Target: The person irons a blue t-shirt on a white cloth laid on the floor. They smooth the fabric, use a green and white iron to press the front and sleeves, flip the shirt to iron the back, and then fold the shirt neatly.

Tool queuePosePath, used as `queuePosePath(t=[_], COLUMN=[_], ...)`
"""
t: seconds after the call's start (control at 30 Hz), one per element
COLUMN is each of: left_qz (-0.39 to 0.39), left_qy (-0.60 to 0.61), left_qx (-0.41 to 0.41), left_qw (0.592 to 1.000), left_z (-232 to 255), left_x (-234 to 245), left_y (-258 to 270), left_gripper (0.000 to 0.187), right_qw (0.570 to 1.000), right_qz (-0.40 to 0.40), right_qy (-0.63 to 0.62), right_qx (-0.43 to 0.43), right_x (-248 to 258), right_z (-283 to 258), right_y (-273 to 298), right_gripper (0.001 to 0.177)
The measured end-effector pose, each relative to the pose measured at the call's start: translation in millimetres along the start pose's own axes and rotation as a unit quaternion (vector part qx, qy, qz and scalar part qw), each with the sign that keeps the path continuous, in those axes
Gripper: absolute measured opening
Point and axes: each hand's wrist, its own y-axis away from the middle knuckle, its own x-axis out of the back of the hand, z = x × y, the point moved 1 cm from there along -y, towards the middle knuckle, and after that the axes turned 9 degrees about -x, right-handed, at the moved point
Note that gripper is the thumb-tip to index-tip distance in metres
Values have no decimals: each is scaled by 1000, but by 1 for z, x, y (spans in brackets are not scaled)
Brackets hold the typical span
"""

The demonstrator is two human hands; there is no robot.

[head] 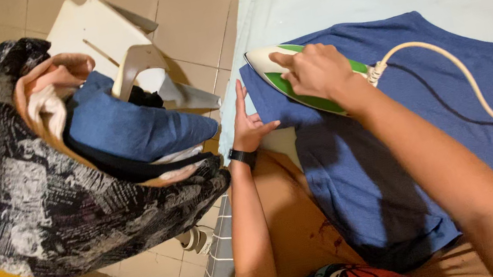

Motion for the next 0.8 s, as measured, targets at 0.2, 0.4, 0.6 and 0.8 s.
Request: queuePosePath(t=[0.2,0.4,0.6,0.8], left_qz=[-7,97,164,159], left_qy=[31,-138,-98,-165], left_qx=[-46,-36,-31,-46], left_qw=[998,985,981,972], left_z=[-1,-3,8,11], left_x=[19,4,-5,-4], left_y=[2,10,22,26], left_gripper=[138,139,145,142], right_qw=[977,993,984,982], right_qz=[-200,-60,-126,-128], right_qy=[68,71,85,92], right_qx=[11,67,90,108], right_x=[8,-4,-7,-1], right_z=[33,13,-7,11], right_y=[41,42,22,50], right_gripper=[53,50,49,56])
